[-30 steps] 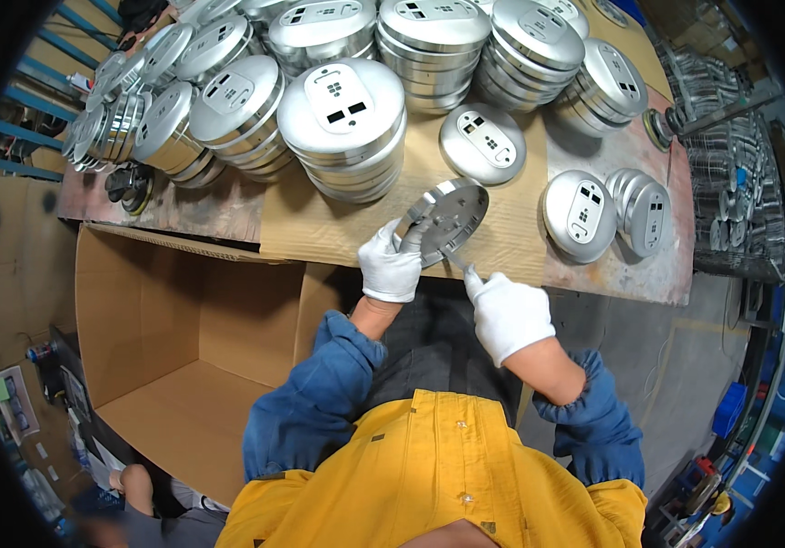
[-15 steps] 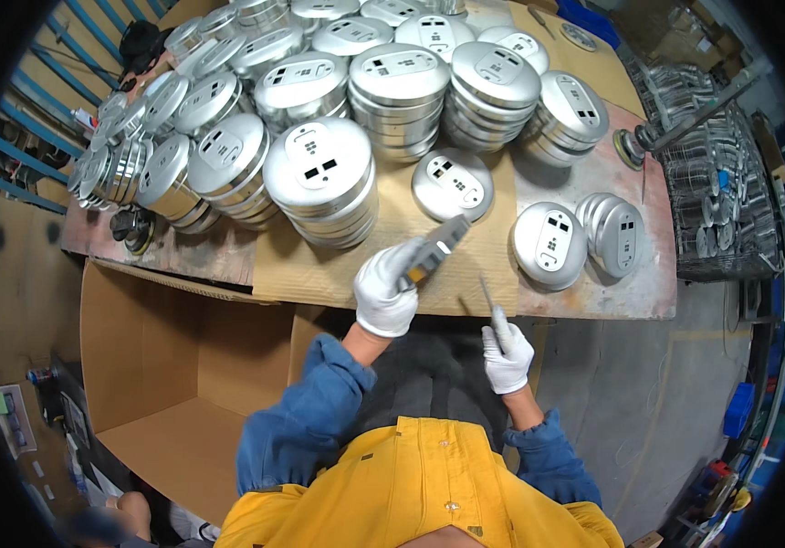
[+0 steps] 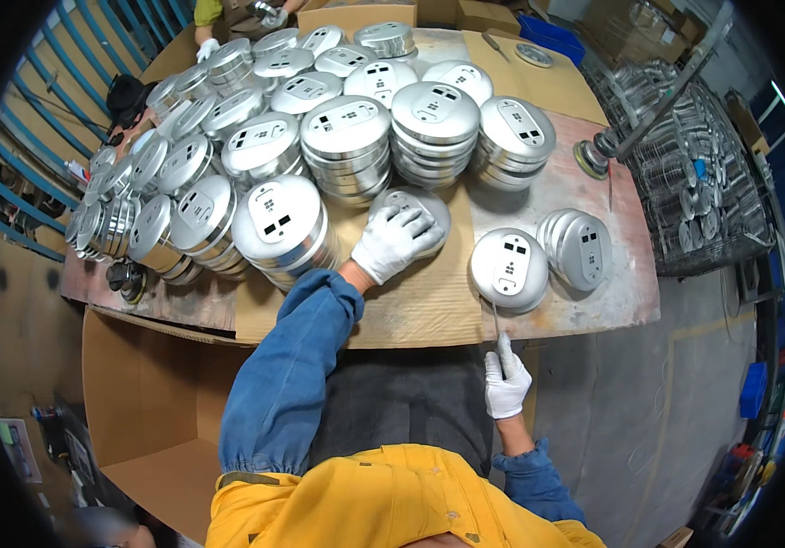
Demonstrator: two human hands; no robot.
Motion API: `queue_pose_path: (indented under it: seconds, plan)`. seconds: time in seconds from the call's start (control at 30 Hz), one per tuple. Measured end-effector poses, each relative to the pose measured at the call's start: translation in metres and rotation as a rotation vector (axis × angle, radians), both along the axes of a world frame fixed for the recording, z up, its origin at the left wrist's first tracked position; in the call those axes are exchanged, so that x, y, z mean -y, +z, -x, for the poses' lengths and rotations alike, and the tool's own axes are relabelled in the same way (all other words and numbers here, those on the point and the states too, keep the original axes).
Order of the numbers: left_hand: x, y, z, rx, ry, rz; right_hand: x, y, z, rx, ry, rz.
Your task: The person deburrs metal casings using a small metal tool, scraping the interior edges and crevices of each casing before placing it back onto the table.
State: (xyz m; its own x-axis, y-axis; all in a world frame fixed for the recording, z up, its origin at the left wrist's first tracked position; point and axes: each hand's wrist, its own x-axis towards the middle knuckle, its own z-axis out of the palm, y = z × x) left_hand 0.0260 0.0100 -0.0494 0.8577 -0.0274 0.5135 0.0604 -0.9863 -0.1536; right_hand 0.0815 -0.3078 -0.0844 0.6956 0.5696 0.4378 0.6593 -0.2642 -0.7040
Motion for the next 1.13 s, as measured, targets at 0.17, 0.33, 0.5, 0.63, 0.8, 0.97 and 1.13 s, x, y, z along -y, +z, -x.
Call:
queue_pose_path:
  seconds: [0.17, 0.33, 0.5, 0.63, 0.8, 0.97, 1.13]
  plan:
    - [0.004, 0.012, 0.002, -0.166, -0.002, 0.191, -0.008, 0.002, -0.013, 0.054, -0.046, -0.020]
    - [0.042, 0.028, -0.013, -0.104, 0.266, 0.188, -0.014, 0.000, -0.040, -0.406, -0.368, -0.040]
    - [0.090, 0.022, -0.056, -0.088, 0.246, 0.801, -0.038, 0.022, -0.075, -0.666, -0.387, -0.041]
    - [0.101, 0.019, -0.083, -0.358, 0.442, 1.102, -0.044, 0.023, -0.088, -0.692, -0.323, -0.070]
    - [0.111, -0.002, -0.078, -0.149, 0.369, 1.209, -0.040, 0.005, -0.091, -0.666, -0.285, -0.076]
    - [0.129, -0.007, -0.053, 0.109, 0.286, 1.357, -0.047, 0.015, -0.068, -0.609, -0.327, -0.188]
    - [0.140, -0.011, -0.016, 0.519, -0.041, 1.855, -0.042, 0.010, -0.055, -0.703, -0.221, -0.439]
